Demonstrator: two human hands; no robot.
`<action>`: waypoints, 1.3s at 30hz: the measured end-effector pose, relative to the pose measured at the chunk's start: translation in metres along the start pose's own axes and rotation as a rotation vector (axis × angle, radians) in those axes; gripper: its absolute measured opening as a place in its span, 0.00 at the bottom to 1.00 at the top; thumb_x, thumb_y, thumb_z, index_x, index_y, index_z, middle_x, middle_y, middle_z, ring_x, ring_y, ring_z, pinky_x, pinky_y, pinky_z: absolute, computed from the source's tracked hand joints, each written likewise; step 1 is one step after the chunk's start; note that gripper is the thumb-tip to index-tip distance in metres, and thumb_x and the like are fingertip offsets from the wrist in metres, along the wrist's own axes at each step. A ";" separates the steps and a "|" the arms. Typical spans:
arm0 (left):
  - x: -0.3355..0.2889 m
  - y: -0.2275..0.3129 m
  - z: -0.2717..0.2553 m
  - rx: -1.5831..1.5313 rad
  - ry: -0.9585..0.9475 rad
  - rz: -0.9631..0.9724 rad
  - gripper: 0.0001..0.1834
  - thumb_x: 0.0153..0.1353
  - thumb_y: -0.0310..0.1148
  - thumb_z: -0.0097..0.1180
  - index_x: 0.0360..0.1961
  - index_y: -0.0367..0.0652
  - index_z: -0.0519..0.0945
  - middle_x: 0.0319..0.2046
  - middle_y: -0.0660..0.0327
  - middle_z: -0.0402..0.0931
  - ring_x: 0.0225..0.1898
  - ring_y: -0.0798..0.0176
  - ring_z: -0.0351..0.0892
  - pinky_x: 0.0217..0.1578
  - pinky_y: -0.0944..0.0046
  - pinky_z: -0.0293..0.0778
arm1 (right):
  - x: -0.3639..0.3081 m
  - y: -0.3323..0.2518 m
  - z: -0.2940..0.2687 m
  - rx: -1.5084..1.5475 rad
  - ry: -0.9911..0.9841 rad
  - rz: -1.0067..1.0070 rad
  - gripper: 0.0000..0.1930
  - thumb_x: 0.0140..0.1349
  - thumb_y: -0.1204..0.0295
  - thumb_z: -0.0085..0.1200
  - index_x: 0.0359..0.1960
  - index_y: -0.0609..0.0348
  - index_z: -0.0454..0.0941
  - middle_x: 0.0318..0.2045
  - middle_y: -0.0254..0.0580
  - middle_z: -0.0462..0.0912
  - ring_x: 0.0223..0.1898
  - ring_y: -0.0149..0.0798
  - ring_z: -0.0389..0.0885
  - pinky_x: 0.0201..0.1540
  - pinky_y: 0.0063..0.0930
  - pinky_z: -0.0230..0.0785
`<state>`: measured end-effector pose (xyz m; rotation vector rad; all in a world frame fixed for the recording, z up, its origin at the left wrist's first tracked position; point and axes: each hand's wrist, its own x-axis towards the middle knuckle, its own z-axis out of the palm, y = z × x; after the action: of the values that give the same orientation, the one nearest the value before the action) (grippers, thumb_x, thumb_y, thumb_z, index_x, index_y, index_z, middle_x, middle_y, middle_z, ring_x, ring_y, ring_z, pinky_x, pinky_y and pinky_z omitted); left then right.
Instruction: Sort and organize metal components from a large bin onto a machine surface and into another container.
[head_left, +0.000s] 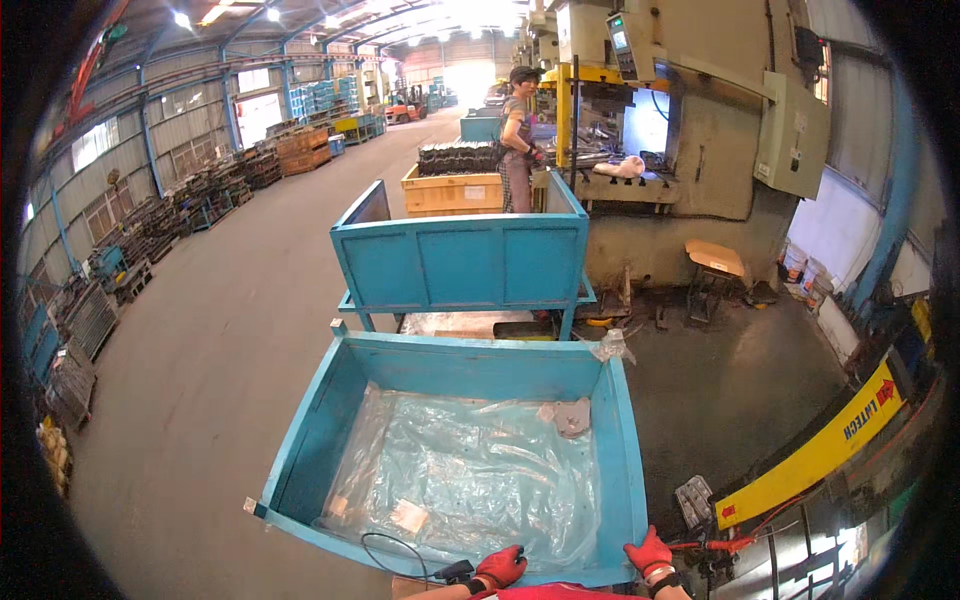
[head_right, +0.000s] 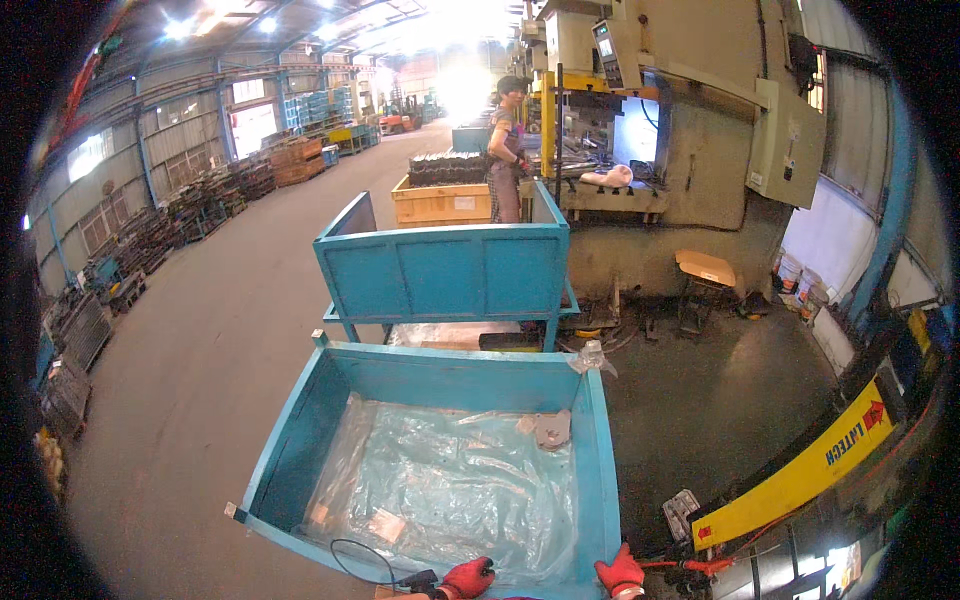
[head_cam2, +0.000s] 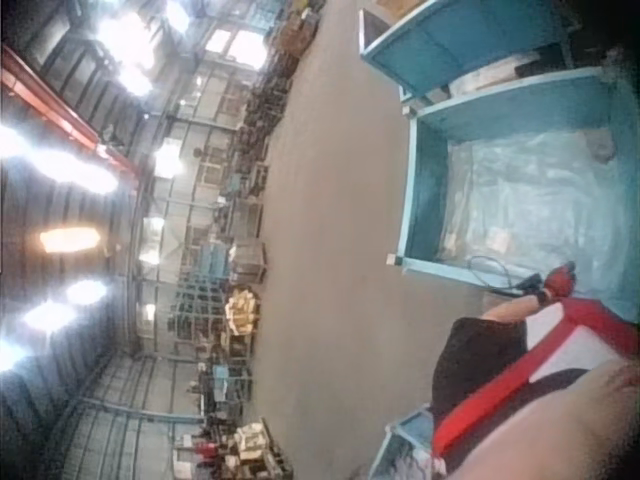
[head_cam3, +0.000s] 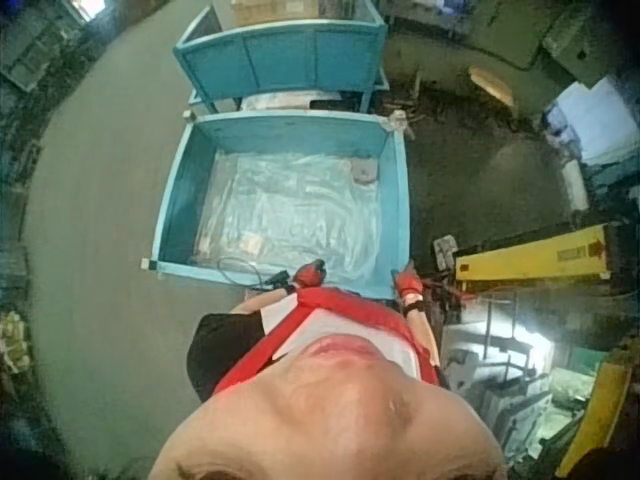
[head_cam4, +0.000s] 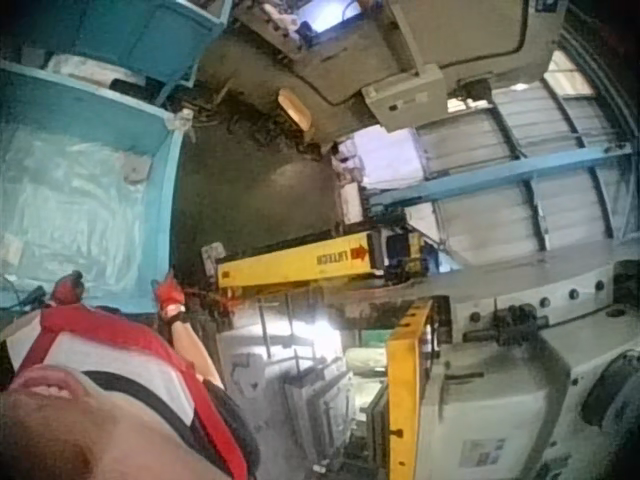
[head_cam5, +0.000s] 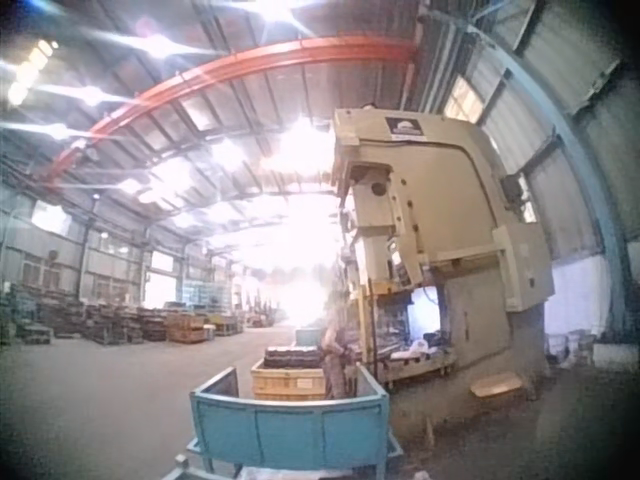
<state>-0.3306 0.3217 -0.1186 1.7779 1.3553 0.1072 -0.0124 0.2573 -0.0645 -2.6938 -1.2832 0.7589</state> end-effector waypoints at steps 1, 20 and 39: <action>-0.003 0.003 -0.001 -0.024 0.007 0.013 0.24 0.54 0.46 0.47 0.48 0.44 0.71 0.43 0.50 0.74 0.45 0.49 0.73 0.46 0.55 0.68 | 0.002 0.000 -0.002 0.015 0.000 0.000 0.44 0.42 0.50 0.56 0.56 0.67 0.56 0.43 0.63 0.74 0.45 0.57 0.74 0.48 0.42 0.65; -0.008 0.010 -0.004 0.049 0.039 0.050 0.20 0.55 0.45 0.46 0.47 0.47 0.70 0.44 0.52 0.73 0.44 0.48 0.73 0.44 0.53 0.69 | -0.030 0.058 0.009 0.294 -0.092 0.025 0.41 0.48 0.42 0.51 0.50 0.71 0.64 0.39 0.66 0.75 0.46 0.58 0.73 0.46 0.41 0.66; -0.009 0.004 -0.005 0.026 0.111 0.095 0.18 0.55 0.44 0.46 0.44 0.48 0.73 0.38 0.49 0.75 0.41 0.46 0.74 0.41 0.52 0.70 | -0.065 -0.011 -0.044 0.182 -0.059 -0.004 0.38 0.41 0.43 0.55 0.44 0.67 0.72 0.41 0.59 0.76 0.45 0.55 0.74 0.47 0.41 0.66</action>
<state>-0.3342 0.3175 -0.1096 1.8823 1.3554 0.2435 -0.0346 0.2223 0.0038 -2.5426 -1.1683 0.9140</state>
